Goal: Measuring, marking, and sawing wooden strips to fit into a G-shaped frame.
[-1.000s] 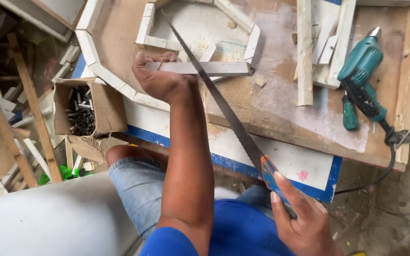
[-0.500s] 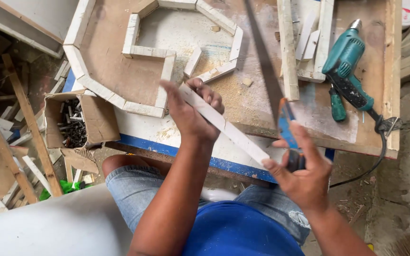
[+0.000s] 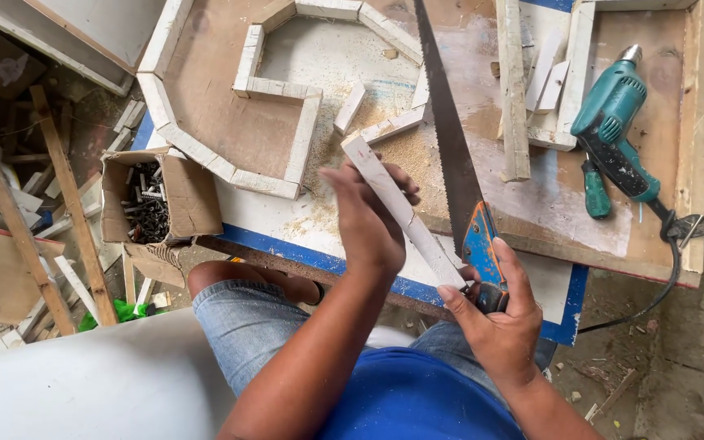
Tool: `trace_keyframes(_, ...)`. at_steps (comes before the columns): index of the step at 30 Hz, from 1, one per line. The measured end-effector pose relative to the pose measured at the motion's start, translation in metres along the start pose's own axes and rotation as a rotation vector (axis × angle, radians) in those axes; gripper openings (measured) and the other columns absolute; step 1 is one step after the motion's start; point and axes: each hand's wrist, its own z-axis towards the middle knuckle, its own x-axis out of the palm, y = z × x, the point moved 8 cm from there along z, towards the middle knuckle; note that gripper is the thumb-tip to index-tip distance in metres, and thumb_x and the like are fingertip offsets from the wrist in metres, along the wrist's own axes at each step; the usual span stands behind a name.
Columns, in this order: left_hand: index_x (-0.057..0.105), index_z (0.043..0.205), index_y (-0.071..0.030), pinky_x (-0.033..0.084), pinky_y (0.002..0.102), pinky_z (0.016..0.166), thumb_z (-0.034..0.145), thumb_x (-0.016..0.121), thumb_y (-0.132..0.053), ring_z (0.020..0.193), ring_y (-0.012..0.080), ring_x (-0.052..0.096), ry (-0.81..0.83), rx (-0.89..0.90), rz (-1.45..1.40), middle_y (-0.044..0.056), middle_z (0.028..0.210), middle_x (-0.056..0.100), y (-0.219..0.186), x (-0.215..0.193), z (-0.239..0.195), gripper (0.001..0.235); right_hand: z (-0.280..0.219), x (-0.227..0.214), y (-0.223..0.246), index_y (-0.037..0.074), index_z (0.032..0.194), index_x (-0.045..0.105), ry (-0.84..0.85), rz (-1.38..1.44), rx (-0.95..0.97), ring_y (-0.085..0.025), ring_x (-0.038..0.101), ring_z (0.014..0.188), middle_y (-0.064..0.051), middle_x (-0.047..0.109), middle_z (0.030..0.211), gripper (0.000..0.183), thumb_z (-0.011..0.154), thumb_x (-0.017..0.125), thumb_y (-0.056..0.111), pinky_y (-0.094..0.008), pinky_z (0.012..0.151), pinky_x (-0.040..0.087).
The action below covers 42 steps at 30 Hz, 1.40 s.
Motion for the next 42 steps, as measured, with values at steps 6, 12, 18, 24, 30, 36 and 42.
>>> trace_keyframes(6, 0.049, 0.121, -0.005, 0.053, 0.032, 0.067, 0.11, 0.04, -0.024, 0.07, 0.0166, 0.059, -0.092, -0.221, 0.165, 0.007, 0.082, 0.06, 0.026, -0.029, 0.006, 0.023, 0.002, 0.005, -0.007, 0.011, 0.148, 0.041, 0.003, 0.046, -0.02, -0.007, 0.065, 0.071, -0.007, 0.074, 0.103, 0.075, 0.083, 0.08, 0.015, -0.02, 0.062, 0.055)
trace_keyframes(12, 0.055, 0.118, 0.0, 0.057, 0.04, 0.087, 0.107, 0.044, -0.023, 0.088, 0.0245, 0.066, -0.235, -0.329, 0.343, 0.014, 0.091, 0.067, 0.003, -0.056, 0.031, 0.027, 0.0, -0.005, -0.009, 0.009, 0.147, 0.042, 0.001, -0.034, -0.103, -0.015, 0.073, 0.088, -0.008, 0.075, 0.103, 0.062, 0.092, 0.071, 0.007, -0.026, 0.072, 0.06)
trace_keyframes(18, 0.038, 0.139, -0.002, 0.049, 0.043, 0.098, 0.109, 0.029, -0.031, 0.103, 0.0184, 0.062, -0.326, -0.324, 0.54, 0.008, 0.115, 0.072, -0.002, -0.085, 0.076, 0.043, -0.008, -0.008, -0.022, 0.01, 0.146, 0.044, 0.052, -0.031, -0.076, -0.015, 0.077, 0.089, -0.009, 0.078, 0.106, 0.06, 0.091, 0.069, 0.003, -0.025, 0.073, 0.062)
trace_keyframes(24, 0.046, 0.126, 0.01, 0.063, 0.024, 0.073, 0.102, 0.056, -0.019, 0.077, 0.0179, 0.065, -0.511, -0.219, 0.236, 0.015, 0.099, 0.056, 0.01, -0.11, 0.074, 0.038, -0.018, -0.014, -0.028, 0.008, 0.141, 0.049, 0.1, -0.111, -0.088, -0.014, 0.078, 0.077, -0.007, 0.08, 0.1, 0.056, 0.088, 0.07, 0.004, -0.025, 0.064, 0.062)
trace_keyframes(30, 0.053, 0.128, 0.001, 0.058, 0.026, 0.072, 0.104, 0.053, -0.021, 0.083, 0.0171, 0.068, -0.524, -0.196, 0.246, 0.012, 0.102, 0.063, 0.008, -0.117, 0.069, 0.033, -0.027, -0.017, -0.036, 0.008, 0.139, 0.052, 0.112, -0.106, -0.114, -0.013, 0.077, 0.077, -0.008, 0.08, 0.102, 0.056, 0.087, 0.071, 0.004, -0.025, 0.065, 0.062)
trace_keyframes(36, 0.055, 0.133, 0.0, 0.057, 0.033, 0.082, 0.108, 0.036, -0.035, 0.082, 0.0184, 0.06, -0.133, -0.461, 0.952, 0.009, 0.096, 0.06, -0.019, -0.078, 0.081, 0.047, -0.03, -0.023, -0.034, 0.006, 0.139, 0.053, 0.097, -0.088, -0.115, -0.013, 0.076, 0.084, -0.004, 0.08, 0.101, 0.055, 0.087, 0.07, 0.0, -0.031, 0.108, 0.049)
trace_keyframes(42, 0.054, 0.133, -0.004, 0.061, 0.042, 0.084, 0.107, 0.046, -0.031, 0.093, 0.0274, 0.073, 0.334, -0.268, 1.785, 0.018, 0.12, 0.071, -0.021, -0.051, 0.106, 0.038, -0.031, -0.015, -0.031, 0.017, 0.153, 0.033, 0.155, -0.002, -0.155, -0.011, 0.073, 0.086, -0.008, 0.075, 0.118, 0.074, 0.09, 0.068, 0.004, -0.027, 0.083, 0.059)
